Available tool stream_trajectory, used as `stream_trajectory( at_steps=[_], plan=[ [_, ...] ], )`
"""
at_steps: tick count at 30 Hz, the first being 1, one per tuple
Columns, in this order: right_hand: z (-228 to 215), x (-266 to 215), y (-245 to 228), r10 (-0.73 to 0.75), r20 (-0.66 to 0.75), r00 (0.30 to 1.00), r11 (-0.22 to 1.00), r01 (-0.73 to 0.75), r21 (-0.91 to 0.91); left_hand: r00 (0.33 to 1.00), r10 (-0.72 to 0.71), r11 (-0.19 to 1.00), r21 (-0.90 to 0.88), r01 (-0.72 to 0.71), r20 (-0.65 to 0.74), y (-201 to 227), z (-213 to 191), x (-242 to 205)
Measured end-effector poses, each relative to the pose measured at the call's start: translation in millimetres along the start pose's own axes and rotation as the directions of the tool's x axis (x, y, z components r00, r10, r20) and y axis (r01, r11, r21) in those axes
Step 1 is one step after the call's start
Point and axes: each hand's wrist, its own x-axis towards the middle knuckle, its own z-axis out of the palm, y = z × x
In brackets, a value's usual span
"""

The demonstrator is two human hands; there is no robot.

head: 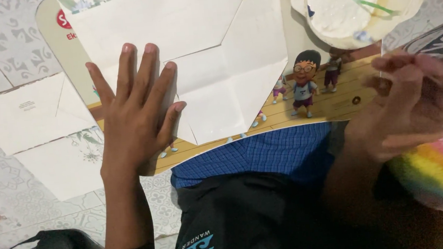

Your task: Applying glue to the edges of a paper template to assemble handmade envelopes.

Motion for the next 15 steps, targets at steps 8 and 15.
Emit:
stream_trajectory(
  at_steps=[8,15],
  plan=[
    [19.1,-95.1,-12.7,0.303,0.163,0.939,0.811,-0.344,0.473,1.0,0.002,1.0,-0.031,-0.001,0.022,-1.3,-3.4,1.8],
    [29.2,-90.8,-22.7,0.198,0.329,0.923,0.896,-0.307,0.321,1.0,-0.004,0.999,-0.049,0.005,0.003,-3.8,1.2,0.4]
  ],
)
